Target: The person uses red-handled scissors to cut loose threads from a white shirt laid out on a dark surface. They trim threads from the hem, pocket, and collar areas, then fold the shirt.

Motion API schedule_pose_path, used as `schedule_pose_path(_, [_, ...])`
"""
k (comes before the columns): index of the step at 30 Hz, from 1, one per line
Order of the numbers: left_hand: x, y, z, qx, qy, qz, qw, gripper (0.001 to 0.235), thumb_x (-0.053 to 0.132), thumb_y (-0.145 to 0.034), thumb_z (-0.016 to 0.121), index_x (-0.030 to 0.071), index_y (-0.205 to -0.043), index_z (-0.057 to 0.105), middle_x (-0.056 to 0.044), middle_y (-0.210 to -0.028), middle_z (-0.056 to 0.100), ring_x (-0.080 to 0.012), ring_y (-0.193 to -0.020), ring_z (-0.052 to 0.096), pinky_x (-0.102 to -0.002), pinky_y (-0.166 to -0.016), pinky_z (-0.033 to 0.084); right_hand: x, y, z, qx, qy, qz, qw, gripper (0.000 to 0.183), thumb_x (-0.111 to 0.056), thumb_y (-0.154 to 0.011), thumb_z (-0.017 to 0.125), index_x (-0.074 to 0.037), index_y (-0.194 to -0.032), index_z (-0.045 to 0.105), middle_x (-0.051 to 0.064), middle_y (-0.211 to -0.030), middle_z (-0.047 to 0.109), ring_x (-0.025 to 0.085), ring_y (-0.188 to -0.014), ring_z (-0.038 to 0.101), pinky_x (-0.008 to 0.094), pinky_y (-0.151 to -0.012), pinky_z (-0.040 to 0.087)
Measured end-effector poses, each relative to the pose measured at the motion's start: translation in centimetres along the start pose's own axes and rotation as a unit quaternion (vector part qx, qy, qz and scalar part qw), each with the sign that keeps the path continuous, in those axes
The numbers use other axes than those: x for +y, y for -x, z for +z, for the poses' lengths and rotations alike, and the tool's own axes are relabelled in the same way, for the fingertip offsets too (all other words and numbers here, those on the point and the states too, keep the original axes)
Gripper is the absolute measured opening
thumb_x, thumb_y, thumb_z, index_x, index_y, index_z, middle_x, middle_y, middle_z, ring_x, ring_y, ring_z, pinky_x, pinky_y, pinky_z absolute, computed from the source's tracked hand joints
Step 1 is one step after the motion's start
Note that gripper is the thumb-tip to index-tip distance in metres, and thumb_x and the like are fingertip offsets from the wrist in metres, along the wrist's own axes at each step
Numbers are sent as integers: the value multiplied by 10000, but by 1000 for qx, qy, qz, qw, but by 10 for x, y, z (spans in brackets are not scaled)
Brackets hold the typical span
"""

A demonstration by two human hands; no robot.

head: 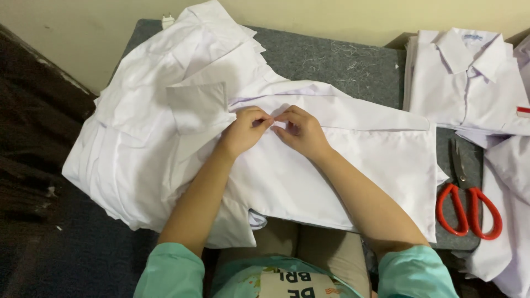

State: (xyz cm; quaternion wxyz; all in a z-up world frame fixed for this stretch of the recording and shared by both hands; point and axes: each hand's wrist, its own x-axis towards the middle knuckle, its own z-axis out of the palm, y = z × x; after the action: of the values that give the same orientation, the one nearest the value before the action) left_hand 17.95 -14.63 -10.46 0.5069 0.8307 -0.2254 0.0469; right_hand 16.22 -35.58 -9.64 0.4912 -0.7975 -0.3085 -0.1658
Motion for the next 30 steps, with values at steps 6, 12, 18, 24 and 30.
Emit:
schedule_pose_path(6, [20, 6, -6, 8, -13, 7, 1000, 98, 95, -923, 736, 56, -997, 785, -98, -952, 741, -227, -922, 734, -301, -848, 580, 4, 1, 7, 35, -46, 60, 997, 122, 23, -813, 784, -41, -917, 783, 84, -826, 694, 182, -691, 649, 281, -609, 502])
schedule_pose_path(12, [6, 3, 2, 34, -22, 86, 995, 195, 37, -865, 776, 89, -1053, 767, -58, -992, 723, -206, -911, 712, -315, -854, 571, 11, 6, 8, 33, -61, 122, 990, 112, -8, -836, 749, -95, -903, 769, 23, -758, 657, 139, -692, 612, 259, -619, 488])
schedule_pose_path(18, [19, 8, 0, 41, -48, 100, 993, 229, 61, -784, 838, 103, -1000, 776, -41, -910, 698, -206, -852, 689, -312, -825, 564, 5, -4, -5, 76, -45, 107, 990, 91, -32, -912, 714, -71, -990, 741, 109, -866, 700, 231, -809, 677, 326, -718, 543])
schedule_pose_path(24, [36, 15, -4, 52, -62, 77, 994, 148, 103, -818, 825, 136, -954, 778, -5, -865, 683, -163, -822, 675, -276, -798, 564, -74, 8, -138, 101, 132, 36, 985, 64, -40, -1111, 719, -13, -1169, 729, 166, -1008, 693, 322, -919, 675, 406, -821, 545])
schedule_pose_path(30, [43, 11, 1, 68, -27, -8, 997, 64, 163, -907, 713, 173, -852, 743, 80, -904, 651, -84, -859, 608, -230, -789, 521, -24, 154, -281, -208, 539, 508, 639, 570, -588, -1098, 397, -164, -1186, 768, 142, -1078, 851, 357, -970, 803, 433, -767, 608])
